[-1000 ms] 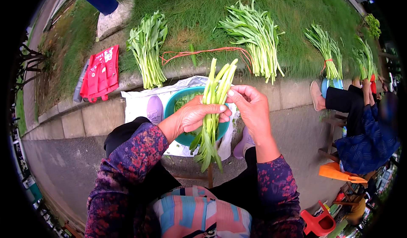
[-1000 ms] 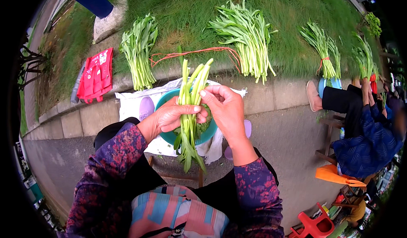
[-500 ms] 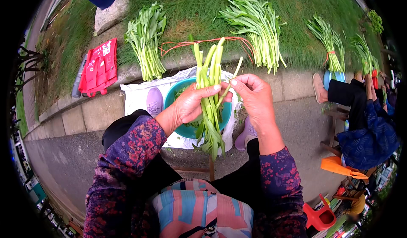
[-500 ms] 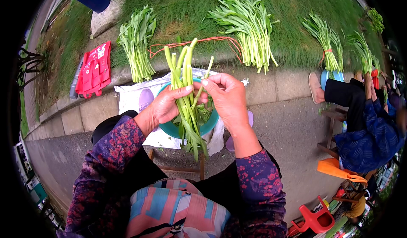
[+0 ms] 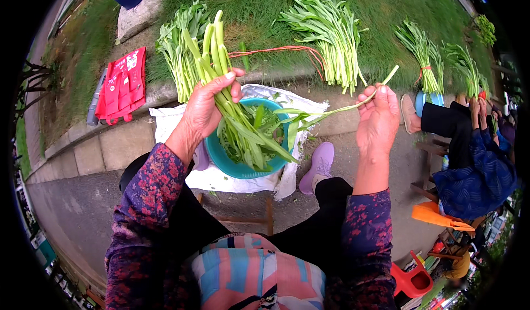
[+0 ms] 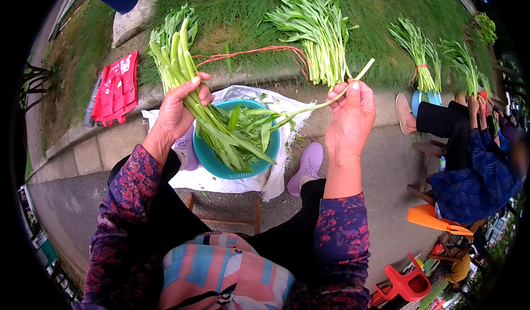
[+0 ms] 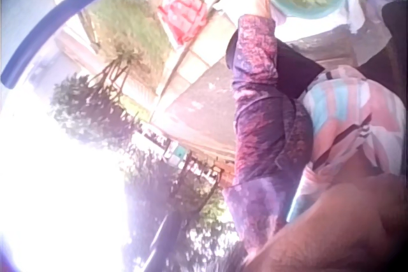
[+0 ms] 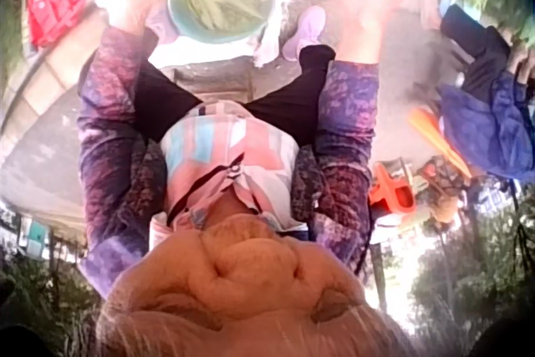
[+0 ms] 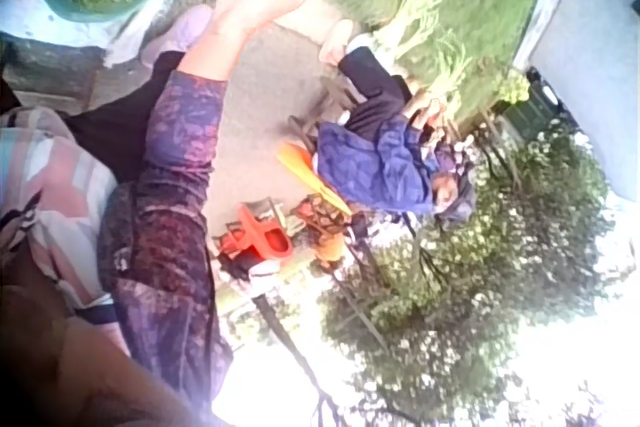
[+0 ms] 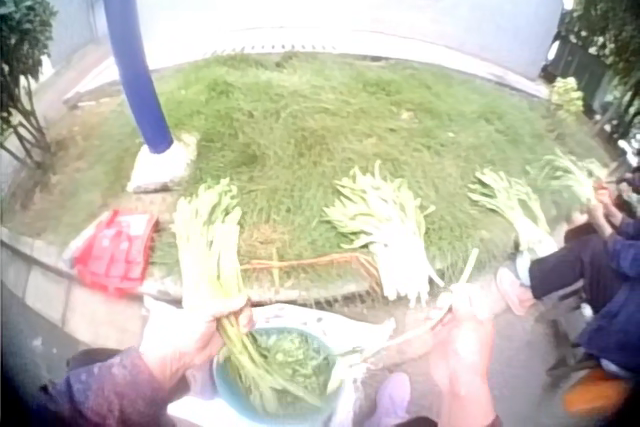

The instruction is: The person prepares bunches of green vegetables by hand and with a thin red string, tying them together and then plucking or trimming individual stems over a blue colander.

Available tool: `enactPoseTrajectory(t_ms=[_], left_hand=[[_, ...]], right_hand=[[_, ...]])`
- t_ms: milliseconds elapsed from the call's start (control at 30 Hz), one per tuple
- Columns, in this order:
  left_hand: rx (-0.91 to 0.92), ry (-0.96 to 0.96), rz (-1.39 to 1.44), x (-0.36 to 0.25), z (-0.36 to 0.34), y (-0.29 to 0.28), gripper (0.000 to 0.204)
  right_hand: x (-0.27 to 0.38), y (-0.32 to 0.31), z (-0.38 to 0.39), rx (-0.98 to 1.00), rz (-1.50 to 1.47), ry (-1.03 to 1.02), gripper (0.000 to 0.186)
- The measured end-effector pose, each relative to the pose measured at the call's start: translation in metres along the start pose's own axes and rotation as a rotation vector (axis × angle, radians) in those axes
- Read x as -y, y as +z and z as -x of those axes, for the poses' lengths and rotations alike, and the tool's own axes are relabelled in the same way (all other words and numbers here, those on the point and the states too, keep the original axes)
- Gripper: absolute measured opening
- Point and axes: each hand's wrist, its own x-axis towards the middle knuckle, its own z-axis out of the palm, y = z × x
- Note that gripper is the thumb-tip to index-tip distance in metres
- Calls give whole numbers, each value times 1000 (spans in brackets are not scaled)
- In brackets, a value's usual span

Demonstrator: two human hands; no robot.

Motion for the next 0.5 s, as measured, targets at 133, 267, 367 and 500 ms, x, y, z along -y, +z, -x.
enactPoseTrajectory(t_ms=[133,267,367,500], left_hand=[[-128,41,-365,-9,3,-1,29],[-103,26,-430,-7,4,5,26],[-68,-2,-392,-3,4,9,24],[-60,-59,-302,1,4,13,22]], right_hand=[[9,-10,-8,23,-101,30,14],[10,-9,-8,87,-123,69,14],[6,-4,-5,108,-109,85,14],[3,7,1,130,-87,137,14]])
